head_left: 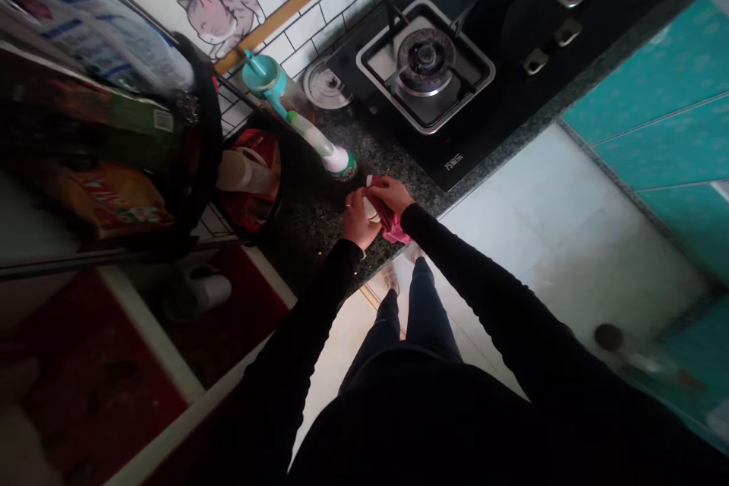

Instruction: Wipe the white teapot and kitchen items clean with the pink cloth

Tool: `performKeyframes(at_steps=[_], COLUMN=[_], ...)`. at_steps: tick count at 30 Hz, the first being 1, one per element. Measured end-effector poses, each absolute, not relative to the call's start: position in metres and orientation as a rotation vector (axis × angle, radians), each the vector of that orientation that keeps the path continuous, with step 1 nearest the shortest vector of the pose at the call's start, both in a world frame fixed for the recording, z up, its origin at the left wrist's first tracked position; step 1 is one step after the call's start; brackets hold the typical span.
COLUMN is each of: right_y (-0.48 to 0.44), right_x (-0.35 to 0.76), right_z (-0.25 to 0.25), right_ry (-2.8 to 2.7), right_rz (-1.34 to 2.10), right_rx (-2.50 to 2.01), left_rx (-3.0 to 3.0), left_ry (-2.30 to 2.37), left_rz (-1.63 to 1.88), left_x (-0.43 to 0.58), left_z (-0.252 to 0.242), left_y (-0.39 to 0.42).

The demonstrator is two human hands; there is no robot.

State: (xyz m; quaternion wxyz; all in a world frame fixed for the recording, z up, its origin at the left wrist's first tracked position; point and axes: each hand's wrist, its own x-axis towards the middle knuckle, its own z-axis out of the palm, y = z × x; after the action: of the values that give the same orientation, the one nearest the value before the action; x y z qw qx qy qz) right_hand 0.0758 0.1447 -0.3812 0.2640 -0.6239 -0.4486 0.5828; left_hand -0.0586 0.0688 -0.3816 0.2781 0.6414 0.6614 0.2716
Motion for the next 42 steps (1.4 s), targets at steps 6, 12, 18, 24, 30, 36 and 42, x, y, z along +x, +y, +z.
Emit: performKeyframes(at_steps=[6, 12, 18, 24, 30, 36, 42], right_y=[0.094, 0.082, 0.104, 0.08, 0.102, 0.096, 0.096], right_x=[0.078, 0.081, 0.096, 0.087, 0.074, 0.079, 0.083], right_z=[-0.388, -0.391, -0.383, -0.381, -0.382, -0.381, -0.377], right_ry=[-0.987, -0.891, -0.911, -0.941, -0.866, -0.792, -0.796], right_rz=[1.512, 1.487, 1.657, 1.527, 1.458, 1.507, 1.506], right_rx=[-1.69, -1.667, -1.578, -1.649, -1.671, -1.697, -1.716], left_rx=[1.558, 1.511, 1.784, 1.875, 1.769, 1.717, 1.734], left_ry=[1.931, 1.98, 1.864, 1.567, 1.724, 1.77, 1.774], left_rz=[0.875, 0.854, 0.657, 0.667, 0.729, 0.719, 0.71], left_x=[-0.049, -0.045, -0.08, -0.087, -0.066, -0.058, -0.056], left_z=[-0.391, -0.39, -0.368, -0.378, -0.383, -0.379, -0.38], left_y=[0.07, 0.067, 0.067, 0.081, 0.075, 0.071, 0.071])
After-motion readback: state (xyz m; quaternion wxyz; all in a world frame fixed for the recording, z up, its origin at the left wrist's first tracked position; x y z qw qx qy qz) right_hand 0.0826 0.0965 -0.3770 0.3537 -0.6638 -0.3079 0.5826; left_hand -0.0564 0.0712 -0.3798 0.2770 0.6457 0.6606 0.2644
